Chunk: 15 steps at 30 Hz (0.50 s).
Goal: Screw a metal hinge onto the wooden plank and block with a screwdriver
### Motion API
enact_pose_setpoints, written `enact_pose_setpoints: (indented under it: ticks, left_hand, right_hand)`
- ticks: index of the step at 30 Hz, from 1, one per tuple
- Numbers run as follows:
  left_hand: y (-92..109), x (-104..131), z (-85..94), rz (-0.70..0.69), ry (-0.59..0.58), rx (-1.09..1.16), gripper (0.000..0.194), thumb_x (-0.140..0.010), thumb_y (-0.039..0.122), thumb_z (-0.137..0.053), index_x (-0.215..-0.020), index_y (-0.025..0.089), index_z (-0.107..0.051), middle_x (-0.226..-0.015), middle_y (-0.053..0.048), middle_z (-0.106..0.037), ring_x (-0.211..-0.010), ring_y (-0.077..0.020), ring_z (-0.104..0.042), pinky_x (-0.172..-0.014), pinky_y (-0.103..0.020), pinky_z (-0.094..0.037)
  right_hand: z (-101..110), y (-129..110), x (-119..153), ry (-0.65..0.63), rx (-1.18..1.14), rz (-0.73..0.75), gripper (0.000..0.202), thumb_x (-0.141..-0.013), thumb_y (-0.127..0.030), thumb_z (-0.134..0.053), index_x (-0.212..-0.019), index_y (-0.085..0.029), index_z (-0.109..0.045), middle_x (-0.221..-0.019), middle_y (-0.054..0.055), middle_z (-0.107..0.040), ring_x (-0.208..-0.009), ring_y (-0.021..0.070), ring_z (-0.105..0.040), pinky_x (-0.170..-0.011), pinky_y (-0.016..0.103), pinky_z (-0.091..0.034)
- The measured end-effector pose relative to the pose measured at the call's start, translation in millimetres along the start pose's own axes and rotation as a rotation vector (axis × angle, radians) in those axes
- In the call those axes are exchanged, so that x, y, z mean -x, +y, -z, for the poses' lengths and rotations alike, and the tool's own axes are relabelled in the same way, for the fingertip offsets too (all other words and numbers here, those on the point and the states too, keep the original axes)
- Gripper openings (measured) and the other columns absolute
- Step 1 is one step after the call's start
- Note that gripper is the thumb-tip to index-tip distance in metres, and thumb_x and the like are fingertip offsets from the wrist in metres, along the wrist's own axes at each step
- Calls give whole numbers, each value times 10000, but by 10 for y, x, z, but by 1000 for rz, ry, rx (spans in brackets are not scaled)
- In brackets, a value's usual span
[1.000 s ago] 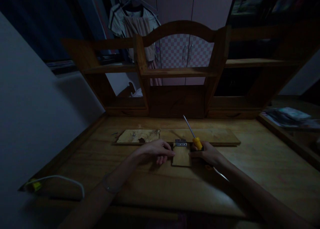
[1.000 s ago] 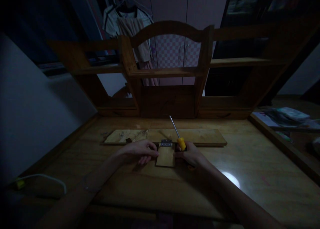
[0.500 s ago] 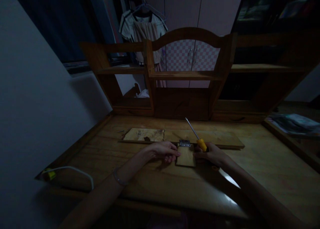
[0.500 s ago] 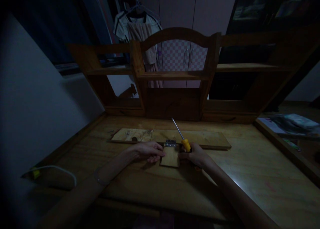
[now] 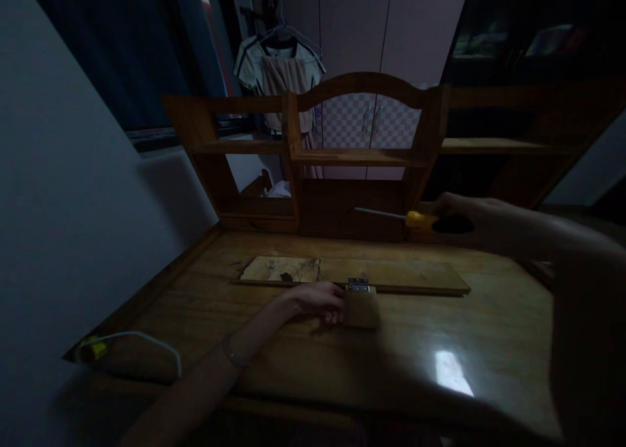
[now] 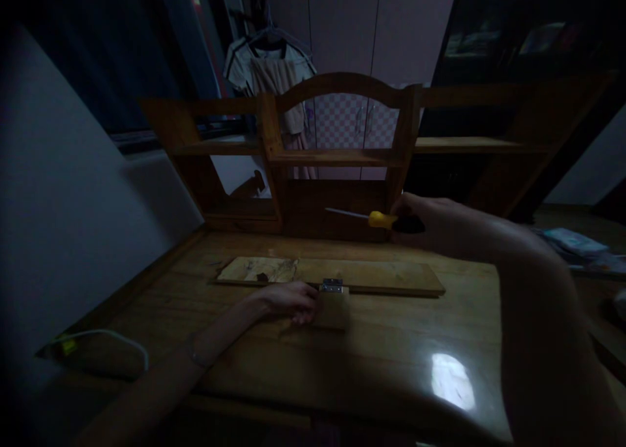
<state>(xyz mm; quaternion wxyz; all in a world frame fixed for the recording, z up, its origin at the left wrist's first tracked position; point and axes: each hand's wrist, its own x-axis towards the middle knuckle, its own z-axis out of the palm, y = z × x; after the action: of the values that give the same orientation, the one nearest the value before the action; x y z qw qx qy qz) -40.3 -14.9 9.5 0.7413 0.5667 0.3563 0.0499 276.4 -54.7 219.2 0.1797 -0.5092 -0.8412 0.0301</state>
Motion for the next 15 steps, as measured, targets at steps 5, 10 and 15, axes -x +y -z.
enact_pose_setpoints:
  ticks: [5, 10, 15]
  left_hand:
    - [-11, -5, 15, 4, 16, 2, 412, -672, 460, -838, -749, 130, -604, -675, -20, -667, -506, -87, -579, -475, -203, -413]
    - [-25, -26, 30, 1, -15, 23, 418, -669, 460, -836, -715, 143, -568, -640, 14, -607, -483, -71, -528, -467, -206, -382]
    - [16, 45, 10, -1, 16, 12, 368, -709, 441, -797, -731, 158, -564, -652, 24, -574, -479, -70, -489, -454, -208, -367]
  right_hand:
    - [155, -326, -187, 86, -36, 70, 403, -731, -434, -797, -1080, -266, -683, -1021, 29, -719, -864, 188, -672, -739, 299, -505]
    - [14, -568, -190, 235, -393, 48, 531, -708, -485, -816, -1126, -234, -607, -746, -19, -646, -577, 114, -586, -463, 206, -437]
    - [-132, -674, -257, 436, -271, 141, 574, -722, -430, -816, -1205, -243, -569, -1013, 24, -672, -780, 168, -658, -620, 260, -529]
